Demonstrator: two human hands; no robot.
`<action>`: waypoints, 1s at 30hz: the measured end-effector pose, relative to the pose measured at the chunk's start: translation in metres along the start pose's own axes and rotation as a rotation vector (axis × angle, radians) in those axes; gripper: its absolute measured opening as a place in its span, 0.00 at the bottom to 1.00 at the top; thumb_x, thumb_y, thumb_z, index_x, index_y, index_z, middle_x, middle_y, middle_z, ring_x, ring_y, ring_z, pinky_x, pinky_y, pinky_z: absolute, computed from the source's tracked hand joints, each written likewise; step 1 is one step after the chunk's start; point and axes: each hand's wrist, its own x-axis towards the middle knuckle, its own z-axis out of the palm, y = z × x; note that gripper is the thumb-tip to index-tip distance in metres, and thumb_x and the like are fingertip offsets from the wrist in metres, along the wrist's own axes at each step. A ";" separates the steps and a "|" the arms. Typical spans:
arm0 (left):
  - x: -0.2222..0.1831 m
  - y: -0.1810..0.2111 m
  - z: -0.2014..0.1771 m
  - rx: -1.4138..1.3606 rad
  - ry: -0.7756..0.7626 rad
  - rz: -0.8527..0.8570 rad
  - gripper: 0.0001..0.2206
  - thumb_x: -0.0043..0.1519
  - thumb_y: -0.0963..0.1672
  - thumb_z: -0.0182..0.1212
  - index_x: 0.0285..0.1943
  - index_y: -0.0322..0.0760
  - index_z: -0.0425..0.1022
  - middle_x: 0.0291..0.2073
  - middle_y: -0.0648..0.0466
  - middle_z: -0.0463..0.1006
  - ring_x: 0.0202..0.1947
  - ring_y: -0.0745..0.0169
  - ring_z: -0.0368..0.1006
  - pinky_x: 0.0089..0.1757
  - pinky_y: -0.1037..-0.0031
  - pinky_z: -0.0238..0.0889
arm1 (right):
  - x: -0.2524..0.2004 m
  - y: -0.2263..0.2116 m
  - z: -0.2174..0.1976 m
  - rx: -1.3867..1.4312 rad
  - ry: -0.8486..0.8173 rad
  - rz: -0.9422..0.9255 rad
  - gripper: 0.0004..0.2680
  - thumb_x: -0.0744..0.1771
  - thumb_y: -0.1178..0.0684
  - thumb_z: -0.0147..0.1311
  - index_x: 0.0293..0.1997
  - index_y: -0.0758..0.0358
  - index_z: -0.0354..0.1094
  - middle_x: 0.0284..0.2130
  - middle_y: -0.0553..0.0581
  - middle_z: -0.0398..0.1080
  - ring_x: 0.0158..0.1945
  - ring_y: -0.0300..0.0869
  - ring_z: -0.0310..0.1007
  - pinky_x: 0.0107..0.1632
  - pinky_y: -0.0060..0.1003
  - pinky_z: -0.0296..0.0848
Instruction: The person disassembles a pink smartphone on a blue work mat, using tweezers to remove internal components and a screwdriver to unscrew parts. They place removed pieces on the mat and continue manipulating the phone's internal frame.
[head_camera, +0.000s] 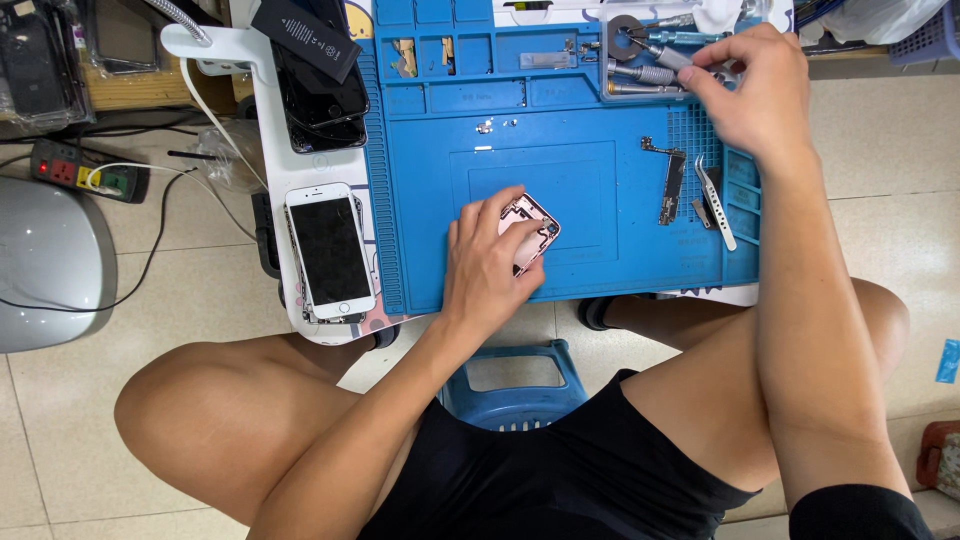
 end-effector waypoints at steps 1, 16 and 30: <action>0.003 0.000 -0.001 0.001 0.000 -0.001 0.19 0.52 0.44 0.70 0.54 0.45 0.83 0.67 0.50 0.70 0.60 0.43 0.65 0.48 0.55 0.60 | 0.001 -0.008 -0.006 0.001 -0.001 0.000 0.07 0.75 0.48 0.69 0.52 0.58 0.82 0.45 0.59 0.72 0.45 0.50 0.66 0.50 0.51 0.62; 0.002 0.000 0.000 -0.072 0.024 0.068 0.19 0.49 0.37 0.69 0.51 0.34 0.84 0.64 0.45 0.69 0.57 0.40 0.64 0.52 0.54 0.67 | -0.067 -0.135 -0.028 0.340 -0.042 -0.056 0.02 0.75 0.60 0.56 0.50 0.66 0.70 0.39 0.59 0.73 0.37 0.46 0.71 0.42 0.40 0.67; 0.004 -0.006 0.003 0.013 0.057 0.060 0.17 0.45 0.44 0.69 0.45 0.43 0.85 0.60 0.54 0.72 0.56 0.49 0.68 0.51 0.59 0.61 | -0.082 -0.160 0.005 0.451 -0.126 -0.104 0.05 0.73 0.54 0.57 0.52 0.63 0.68 0.31 0.64 0.79 0.33 0.57 0.82 0.35 0.44 0.79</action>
